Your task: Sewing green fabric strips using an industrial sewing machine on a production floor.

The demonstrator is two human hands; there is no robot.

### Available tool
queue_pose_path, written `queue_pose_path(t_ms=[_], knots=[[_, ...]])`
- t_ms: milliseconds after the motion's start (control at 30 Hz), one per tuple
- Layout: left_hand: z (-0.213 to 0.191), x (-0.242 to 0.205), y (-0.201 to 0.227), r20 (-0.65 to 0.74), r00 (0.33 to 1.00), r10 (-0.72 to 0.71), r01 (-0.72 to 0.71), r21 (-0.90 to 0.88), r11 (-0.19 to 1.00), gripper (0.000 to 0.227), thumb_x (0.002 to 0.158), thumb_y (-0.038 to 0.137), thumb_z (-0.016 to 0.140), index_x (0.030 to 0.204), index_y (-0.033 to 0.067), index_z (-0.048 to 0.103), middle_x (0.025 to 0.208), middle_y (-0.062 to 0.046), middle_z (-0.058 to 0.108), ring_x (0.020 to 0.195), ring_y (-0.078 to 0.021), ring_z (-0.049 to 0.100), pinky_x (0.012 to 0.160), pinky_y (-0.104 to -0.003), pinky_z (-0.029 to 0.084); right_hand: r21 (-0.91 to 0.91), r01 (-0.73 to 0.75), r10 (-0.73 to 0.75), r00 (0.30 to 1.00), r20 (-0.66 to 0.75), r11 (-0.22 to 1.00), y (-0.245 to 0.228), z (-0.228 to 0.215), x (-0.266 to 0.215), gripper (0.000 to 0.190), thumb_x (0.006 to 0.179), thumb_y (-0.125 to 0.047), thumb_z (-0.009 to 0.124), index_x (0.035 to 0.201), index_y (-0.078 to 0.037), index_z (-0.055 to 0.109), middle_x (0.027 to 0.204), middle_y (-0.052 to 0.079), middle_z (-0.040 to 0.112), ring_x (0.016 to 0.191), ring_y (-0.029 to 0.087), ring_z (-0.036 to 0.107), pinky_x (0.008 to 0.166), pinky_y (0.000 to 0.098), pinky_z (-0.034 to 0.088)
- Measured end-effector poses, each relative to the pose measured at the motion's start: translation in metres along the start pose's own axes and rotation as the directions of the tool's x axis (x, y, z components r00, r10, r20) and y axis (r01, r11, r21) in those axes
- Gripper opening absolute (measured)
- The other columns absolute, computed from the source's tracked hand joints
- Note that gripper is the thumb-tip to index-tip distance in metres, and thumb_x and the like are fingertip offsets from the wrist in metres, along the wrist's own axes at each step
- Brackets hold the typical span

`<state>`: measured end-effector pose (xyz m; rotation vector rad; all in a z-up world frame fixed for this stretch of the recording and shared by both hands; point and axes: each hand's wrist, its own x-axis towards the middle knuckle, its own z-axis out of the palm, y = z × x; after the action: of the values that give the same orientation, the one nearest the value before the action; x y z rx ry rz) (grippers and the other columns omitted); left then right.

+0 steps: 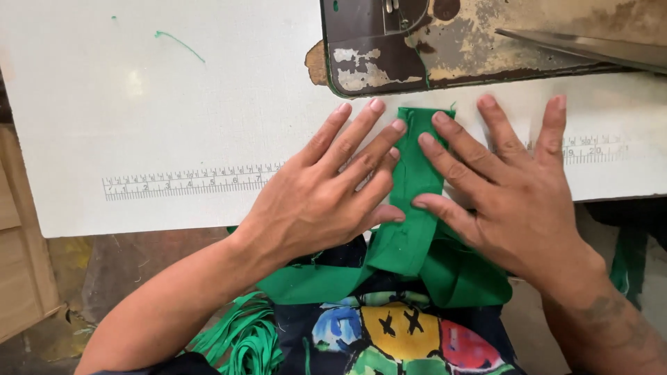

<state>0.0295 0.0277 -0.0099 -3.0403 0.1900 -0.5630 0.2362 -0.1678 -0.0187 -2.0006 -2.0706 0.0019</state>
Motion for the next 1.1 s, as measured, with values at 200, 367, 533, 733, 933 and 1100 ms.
queue_pose_path(t_ms=[200, 367, 533, 733, 933, 1100], knots=[[0.005, 0.008, 0.002, -0.021, 1.0, -0.006, 0.005, -0.023, 1.0, 0.06, 0.118, 0.067, 0.066, 0.116, 0.0069, 0.07, 0.15, -0.023, 0.071, 0.15, -0.0443, 0.053, 0.131, -0.056, 0.041, 0.02, 0.031, -0.032, 0.999, 0.022, 0.999, 0.009, -0.004, 0.002, 0.075, 0.112, -0.055, 0.07, 0.172, -0.016, 0.048, 0.179, 0.011, 0.04, 0.167, 0.044, 0.024, 0.117, 0.0945, 0.004], [-0.003, 0.01, 0.004, -0.015, 0.996, -0.083, 0.083, 0.017, 0.996, 0.075, 0.112, 0.076, 0.067, 0.136, 0.0052, 0.072, 0.142, -0.016, 0.073, 0.144, -0.0443, 0.061, 0.128, -0.056, 0.043, -0.027, 0.1, -0.099, 0.994, 0.037, 0.995, 0.019, -0.008, 0.004, 0.082, 0.111, -0.061, 0.072, 0.175, -0.018, 0.043, 0.181, 0.011, 0.033, 0.166, 0.043, 0.017, 0.112, 0.0996, 0.005], [-0.005, 0.008, 0.002, 0.005, 0.997, -0.073, 0.073, 0.001, 0.997, 0.077, 0.115, 0.073, 0.063, 0.141, 0.0027, 0.077, 0.154, -0.02, 0.067, 0.151, -0.0475, 0.048, 0.129, -0.058, 0.041, -0.031, 0.134, -0.132, 0.989, 0.061, 0.991, 0.024, -0.011, 0.008, 0.083, 0.111, -0.064, 0.068, 0.176, -0.022, 0.038, 0.182, 0.009, 0.029, 0.167, 0.041, 0.016, 0.111, 0.1002, 0.004], [0.001, 0.01, 0.006, 0.067, 0.992, -0.105, 0.106, -0.009, 0.994, 0.083, 0.113, 0.073, 0.064, 0.149, -0.0007, 0.072, 0.16, -0.023, 0.063, 0.156, -0.0449, 0.045, 0.133, -0.058, 0.034, -0.022, 0.002, -0.001, 0.999, 0.041, 1.0, 0.011, -0.012, 0.0, 0.091, 0.115, -0.063, 0.068, 0.18, -0.023, 0.019, 0.186, 0.005, 0.009, 0.174, 0.03, 0.008, 0.127, 0.0926, 0.0], [0.007, 0.009, 0.013, 0.098, 0.982, -0.159, 0.166, -0.065, 0.984, 0.074, 0.111, 0.067, 0.058, 0.148, 0.004, 0.072, 0.17, -0.02, 0.054, 0.164, -0.0437, 0.032, 0.138, -0.06, 0.019, 0.575, -0.466, 0.631, 0.767, -0.115, 0.672, -0.074, 0.011, -0.078, 0.015, 0.102, -0.015, 0.069, 0.1, -0.003, 0.077, 0.092, 0.007, 0.079, 0.077, 0.015, 0.073, 0.079, 0.0256, 0.055], [0.001, 0.013, 0.015, 0.051, 0.981, -0.188, 0.191, -0.056, 0.98, 0.07, 0.108, 0.061, 0.057, 0.145, 0.0024, 0.07, 0.164, -0.02, 0.059, 0.161, -0.0464, 0.038, 0.135, -0.064, 0.027, 0.683, -0.641, 0.785, 0.599, 0.16, 0.35, -0.073, 0.096, -0.119, 0.035, 0.089, -0.03, 0.081, 0.115, -0.008, 0.08, 0.105, 0.005, 0.084, 0.098, 0.015, 0.076, 0.087, 0.0331, 0.058]])
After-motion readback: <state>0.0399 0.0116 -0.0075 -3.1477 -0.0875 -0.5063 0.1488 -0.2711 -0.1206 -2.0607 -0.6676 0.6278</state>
